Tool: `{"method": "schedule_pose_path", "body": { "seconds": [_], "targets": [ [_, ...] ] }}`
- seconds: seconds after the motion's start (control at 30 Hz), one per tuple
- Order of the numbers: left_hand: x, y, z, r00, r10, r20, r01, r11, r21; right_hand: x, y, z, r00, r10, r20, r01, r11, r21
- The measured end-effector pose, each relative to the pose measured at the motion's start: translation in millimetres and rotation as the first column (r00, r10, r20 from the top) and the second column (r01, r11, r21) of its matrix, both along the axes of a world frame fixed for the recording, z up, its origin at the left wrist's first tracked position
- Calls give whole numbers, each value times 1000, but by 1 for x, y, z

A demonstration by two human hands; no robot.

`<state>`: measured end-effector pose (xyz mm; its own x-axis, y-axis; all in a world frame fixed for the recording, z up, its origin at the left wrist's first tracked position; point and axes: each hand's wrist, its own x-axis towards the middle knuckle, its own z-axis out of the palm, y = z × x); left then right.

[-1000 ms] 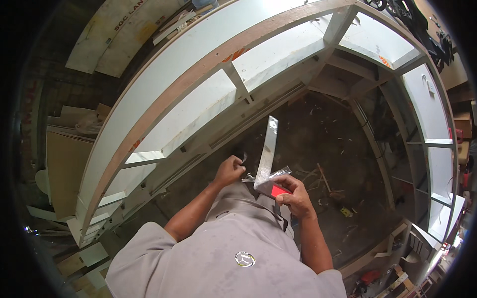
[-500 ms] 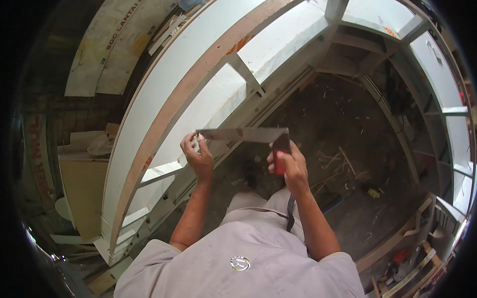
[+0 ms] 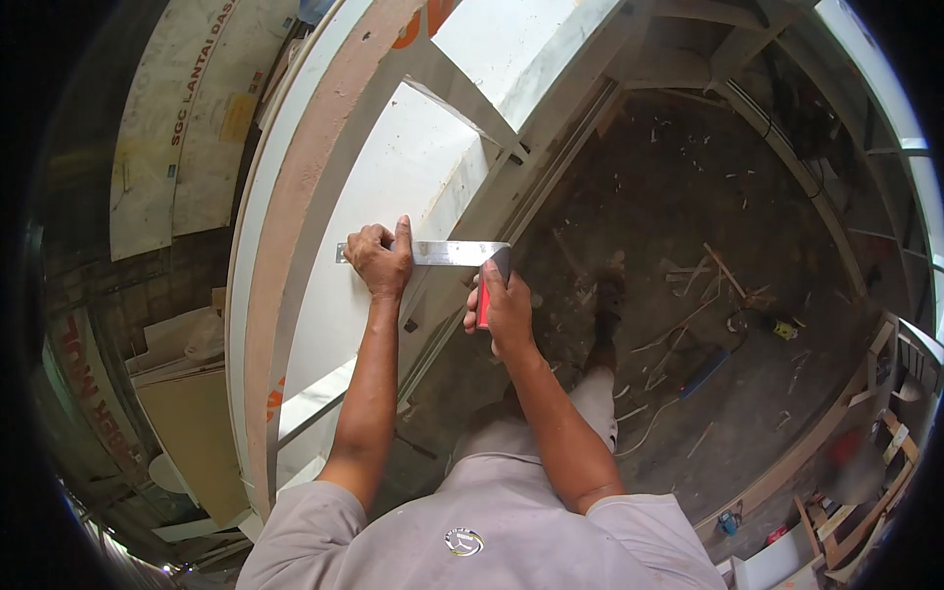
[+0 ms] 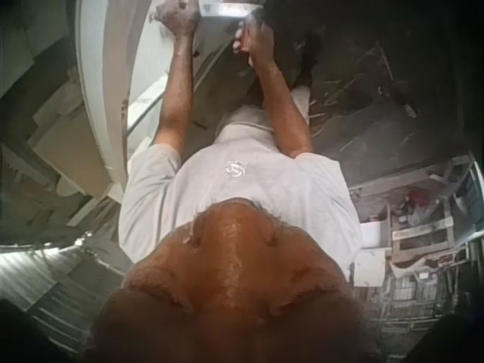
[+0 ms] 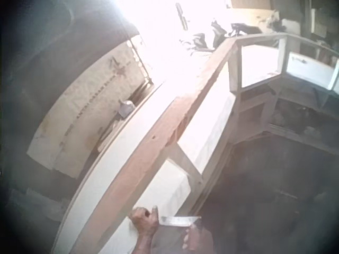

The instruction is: The person applies a white veneer strip to the edge of a wooden frame, uses a square tool to mark or align it, and uses a scraper tool to smooth the surface and trim the edges.

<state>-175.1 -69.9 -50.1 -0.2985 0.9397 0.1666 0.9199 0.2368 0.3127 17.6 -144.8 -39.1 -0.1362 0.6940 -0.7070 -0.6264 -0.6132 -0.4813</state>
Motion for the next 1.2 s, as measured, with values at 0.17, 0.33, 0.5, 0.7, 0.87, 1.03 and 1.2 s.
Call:
{"method": "schedule_pose_path", "body": {
  "seconds": [0.17,0.33,0.5,0.7,0.87,1.03,1.2],
  "targets": [
    [-4,26,-2,998,-8,63,4,998,57,-13,28,-3,998,19,64,-18,1000,-7],
    [-10,4,-12,997,-71,-14,72,995,76,-7,12,0,998,25,62,-24,1000,-20],
    [-11,31,-5,996,20,92,-28,995,91,-18,42,-2,994,59,94,-64,997,48],
    [-12,6,-14,997,-10,-78,18,994,104,2,16,-1,991,104,82,-105,995,1],
    [-10,40,-9,1000,5,31,-8,996,91,-11,57,-8,990,95,106,-105,990,92],
    [-2,14,-20,993,-29,-116,44,990,133,16,29,-2,992,116,44,-115,993,-25],
    [4,56,-10,999,28,22,-30,995,92,3,71,-10,991,97,91,-107,989,107]
  ]
}}
